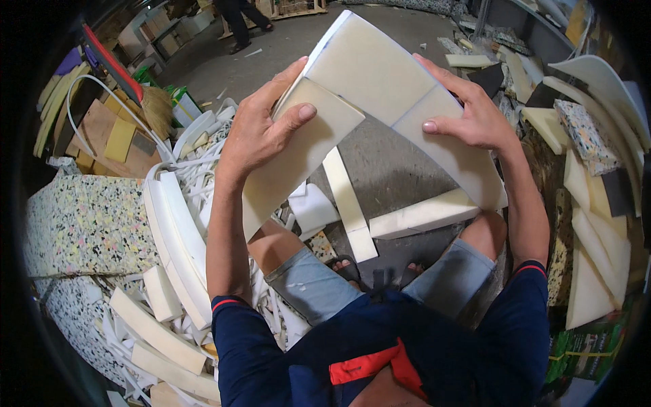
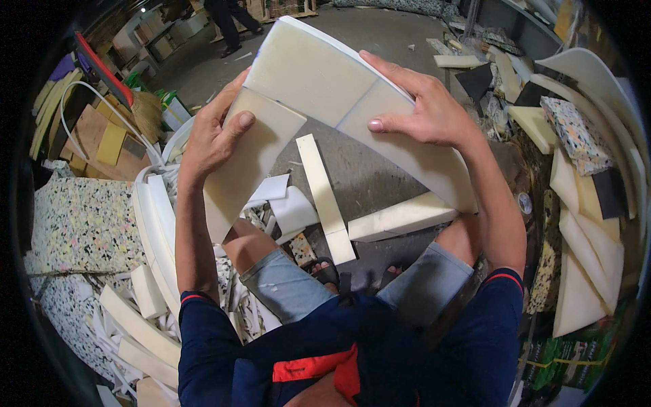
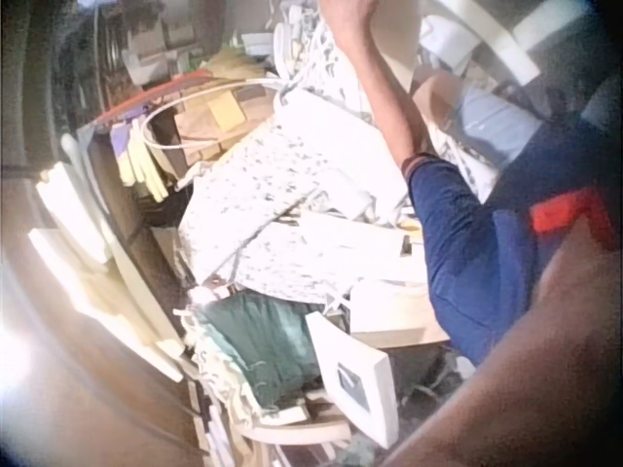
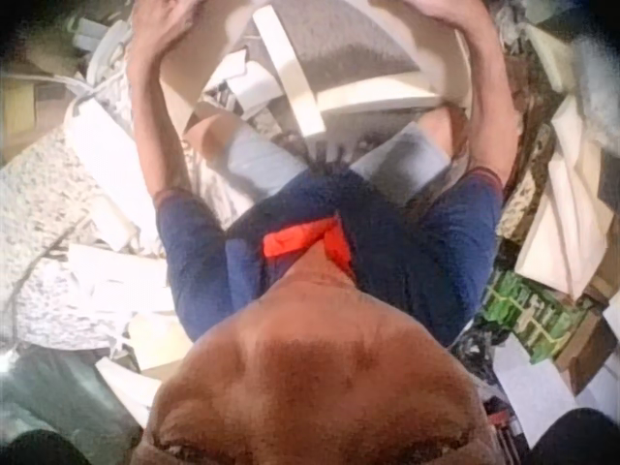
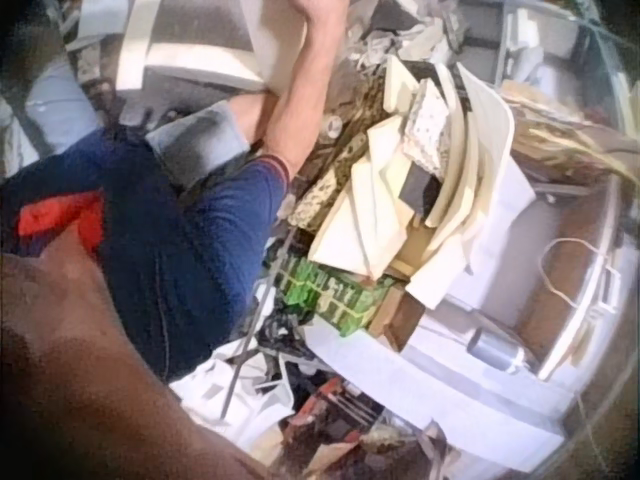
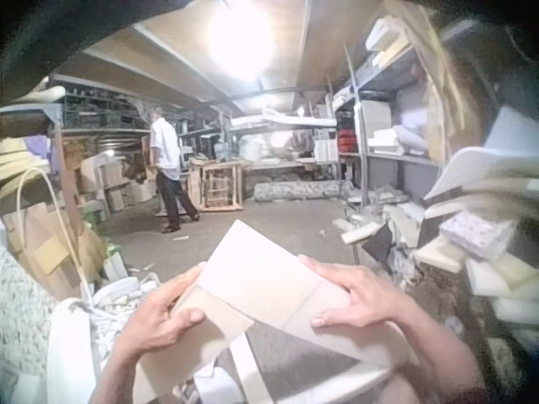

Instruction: The person assembles white foam pieces into rectangular frames by joining cut edges together. They handle multiple foam blocks, aligning and pressing them to form frame shapes, then set the assembled frames aside.

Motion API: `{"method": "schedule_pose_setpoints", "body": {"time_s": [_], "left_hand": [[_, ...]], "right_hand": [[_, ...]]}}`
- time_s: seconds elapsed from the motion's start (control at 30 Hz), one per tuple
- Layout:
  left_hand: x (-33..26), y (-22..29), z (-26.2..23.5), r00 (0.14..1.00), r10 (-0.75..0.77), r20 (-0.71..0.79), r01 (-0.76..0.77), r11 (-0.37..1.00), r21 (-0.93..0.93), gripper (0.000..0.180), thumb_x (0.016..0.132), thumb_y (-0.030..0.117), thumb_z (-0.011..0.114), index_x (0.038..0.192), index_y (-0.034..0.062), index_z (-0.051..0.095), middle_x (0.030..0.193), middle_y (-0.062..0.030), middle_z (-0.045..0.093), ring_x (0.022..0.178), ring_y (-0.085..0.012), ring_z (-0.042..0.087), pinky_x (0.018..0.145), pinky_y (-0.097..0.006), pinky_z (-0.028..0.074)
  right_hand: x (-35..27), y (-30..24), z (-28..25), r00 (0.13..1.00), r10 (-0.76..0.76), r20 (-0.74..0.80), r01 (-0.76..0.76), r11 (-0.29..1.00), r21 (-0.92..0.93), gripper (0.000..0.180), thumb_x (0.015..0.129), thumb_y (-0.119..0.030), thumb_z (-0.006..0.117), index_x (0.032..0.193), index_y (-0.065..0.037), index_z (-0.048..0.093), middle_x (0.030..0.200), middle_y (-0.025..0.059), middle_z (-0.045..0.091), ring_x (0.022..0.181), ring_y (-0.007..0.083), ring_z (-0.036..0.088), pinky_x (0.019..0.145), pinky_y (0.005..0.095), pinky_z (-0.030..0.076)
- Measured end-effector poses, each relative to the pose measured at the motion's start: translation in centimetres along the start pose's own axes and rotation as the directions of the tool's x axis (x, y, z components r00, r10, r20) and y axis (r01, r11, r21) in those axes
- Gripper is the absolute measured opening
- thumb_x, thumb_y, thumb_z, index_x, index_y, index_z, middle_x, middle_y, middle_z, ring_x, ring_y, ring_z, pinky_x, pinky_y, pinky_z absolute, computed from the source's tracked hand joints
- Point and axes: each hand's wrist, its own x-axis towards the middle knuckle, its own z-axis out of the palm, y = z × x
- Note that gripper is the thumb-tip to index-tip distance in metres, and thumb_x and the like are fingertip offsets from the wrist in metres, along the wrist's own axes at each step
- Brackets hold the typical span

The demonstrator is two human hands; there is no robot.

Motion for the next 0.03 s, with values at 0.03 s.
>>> {"method": "schedule_pose_setpoints", "body": {"time_s": [0.03], "left_hand": [[0.10, 0.02, 0.19, 1.000, 0.001, 0.011, -0.001, 1.000, -0.001, 0.069, 0.089, 0.047, 0.071, 0.144, 0.0074, 0.057, 0.145, -0.0179, 0.058, 0.133, -0.0365, 0.057, 0.110, -0.043, 0.044]], "right_hand": [[0.01, 0.07, 0.06, 1.000, 0.008, -0.005, -0.008, 1.000, 0.008, 0.094, 0.070, -0.027, 0.083, 0.155, -0.014, 0.044, 0.155, 0.0149, 0.049, 0.141, 0.0323, 0.049, 0.118, 0.0414, 0.035]]}}
